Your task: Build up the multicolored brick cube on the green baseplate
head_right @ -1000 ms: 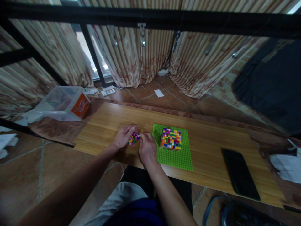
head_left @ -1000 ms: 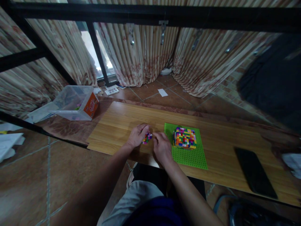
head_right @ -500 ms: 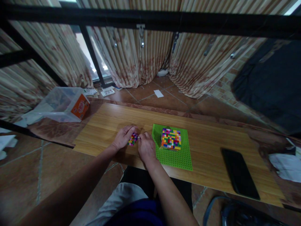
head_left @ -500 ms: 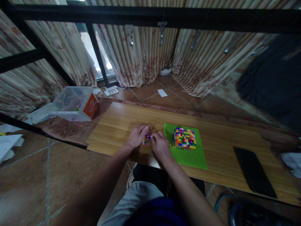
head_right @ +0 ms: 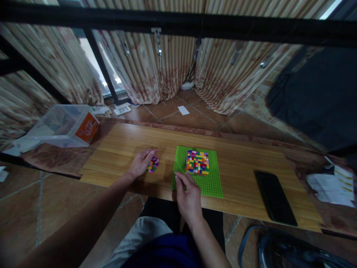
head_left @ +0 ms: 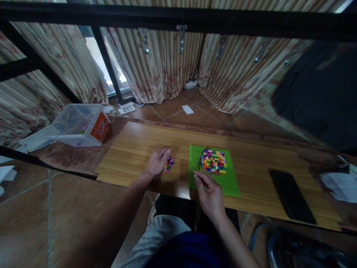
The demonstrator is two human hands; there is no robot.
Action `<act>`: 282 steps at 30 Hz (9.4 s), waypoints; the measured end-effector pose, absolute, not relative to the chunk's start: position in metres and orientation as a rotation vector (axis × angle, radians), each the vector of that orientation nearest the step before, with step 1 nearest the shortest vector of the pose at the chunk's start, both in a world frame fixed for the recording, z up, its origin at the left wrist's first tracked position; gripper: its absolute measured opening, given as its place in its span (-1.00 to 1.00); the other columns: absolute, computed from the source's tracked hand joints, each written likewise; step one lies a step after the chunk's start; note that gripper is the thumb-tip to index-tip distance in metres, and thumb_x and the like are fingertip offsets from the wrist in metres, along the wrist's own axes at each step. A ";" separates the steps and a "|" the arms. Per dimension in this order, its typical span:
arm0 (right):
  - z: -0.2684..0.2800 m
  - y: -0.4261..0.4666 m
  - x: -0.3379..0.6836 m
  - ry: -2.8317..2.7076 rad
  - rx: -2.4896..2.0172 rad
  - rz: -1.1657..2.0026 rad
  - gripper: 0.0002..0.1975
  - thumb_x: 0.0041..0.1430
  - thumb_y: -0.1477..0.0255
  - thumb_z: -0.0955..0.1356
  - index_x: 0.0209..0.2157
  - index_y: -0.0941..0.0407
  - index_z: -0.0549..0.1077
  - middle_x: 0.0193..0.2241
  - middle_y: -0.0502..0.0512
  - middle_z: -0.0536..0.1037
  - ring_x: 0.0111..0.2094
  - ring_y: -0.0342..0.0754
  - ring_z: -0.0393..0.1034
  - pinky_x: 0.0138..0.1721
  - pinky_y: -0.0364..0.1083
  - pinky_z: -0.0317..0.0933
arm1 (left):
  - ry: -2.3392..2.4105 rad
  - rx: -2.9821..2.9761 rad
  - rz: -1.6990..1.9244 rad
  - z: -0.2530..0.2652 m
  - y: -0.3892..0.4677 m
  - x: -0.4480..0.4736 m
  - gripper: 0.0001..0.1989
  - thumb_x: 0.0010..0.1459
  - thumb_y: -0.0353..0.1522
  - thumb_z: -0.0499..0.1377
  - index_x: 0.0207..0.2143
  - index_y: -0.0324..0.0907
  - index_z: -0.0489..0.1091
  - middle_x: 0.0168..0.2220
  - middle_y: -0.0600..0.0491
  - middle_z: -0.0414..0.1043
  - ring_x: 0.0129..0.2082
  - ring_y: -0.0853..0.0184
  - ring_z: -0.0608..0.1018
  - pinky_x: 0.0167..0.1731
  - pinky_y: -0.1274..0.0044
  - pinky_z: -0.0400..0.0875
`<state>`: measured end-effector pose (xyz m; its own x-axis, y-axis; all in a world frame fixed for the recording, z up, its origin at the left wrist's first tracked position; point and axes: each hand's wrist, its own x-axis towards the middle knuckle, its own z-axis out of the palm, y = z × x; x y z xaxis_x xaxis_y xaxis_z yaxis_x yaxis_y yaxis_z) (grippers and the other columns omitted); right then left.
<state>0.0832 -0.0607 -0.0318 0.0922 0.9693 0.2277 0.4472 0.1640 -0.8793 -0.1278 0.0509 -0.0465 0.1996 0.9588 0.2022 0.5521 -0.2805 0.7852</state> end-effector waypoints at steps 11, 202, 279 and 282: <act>-0.031 -0.046 0.126 -1.392 -1.509 0.272 -0.80 0.21 0.29 0.33 -0.25 0.05 0.56 -0.20 0.10 0.55 -0.14 -0.02 0.43 -0.08 0.02 0.29 | 1.415 1.868 0.953 -0.046 0.051 -0.127 -0.58 0.28 -0.13 -0.08 -0.29 -0.15 0.50 -0.35 0.01 0.57 -0.24 0.27 0.58 -0.08 0.43 0.42; -0.052 -0.037 0.132 -1.740 -1.493 -0.182 -0.80 0.27 0.39 0.30 -0.17 0.04 0.56 -0.16 0.17 0.43 -0.13 0.00 0.35 -0.13 0.04 0.34 | 1.419 1.828 0.941 -0.049 0.052 -0.128 -0.56 0.28 -0.11 -0.08 -0.24 -0.17 0.49 -0.41 0.01 0.57 -0.32 0.28 0.59 -0.17 0.46 0.43; -0.030 -0.042 0.111 -1.746 -1.480 0.014 -0.82 0.26 0.36 0.31 -0.25 0.03 0.58 -0.22 0.11 0.48 -0.16 0.00 0.35 -0.13 0.02 0.30 | 1.489 1.798 0.969 -0.051 0.052 -0.128 -0.58 0.28 -0.14 -0.08 -0.15 -0.16 0.47 -0.24 0.00 0.57 -0.20 0.29 0.57 -0.08 0.46 0.42; -0.032 -0.033 0.122 -1.723 -1.532 -0.079 -0.80 0.25 0.33 0.31 -0.31 0.03 0.60 -0.22 0.14 0.47 -0.16 0.03 0.32 -0.16 0.04 0.30 | 1.495 1.799 0.975 -0.051 0.052 -0.128 -0.58 0.28 -0.14 -0.08 -0.17 -0.16 0.48 -0.26 0.01 0.57 -0.24 0.29 0.58 -0.11 0.48 0.43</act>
<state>0.1220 -0.0333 -0.0318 0.0654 0.8039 0.5912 0.8545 0.2608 -0.4492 -0.1280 0.0521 -0.0511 0.0970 0.9823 0.1604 0.5431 -0.1873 0.8185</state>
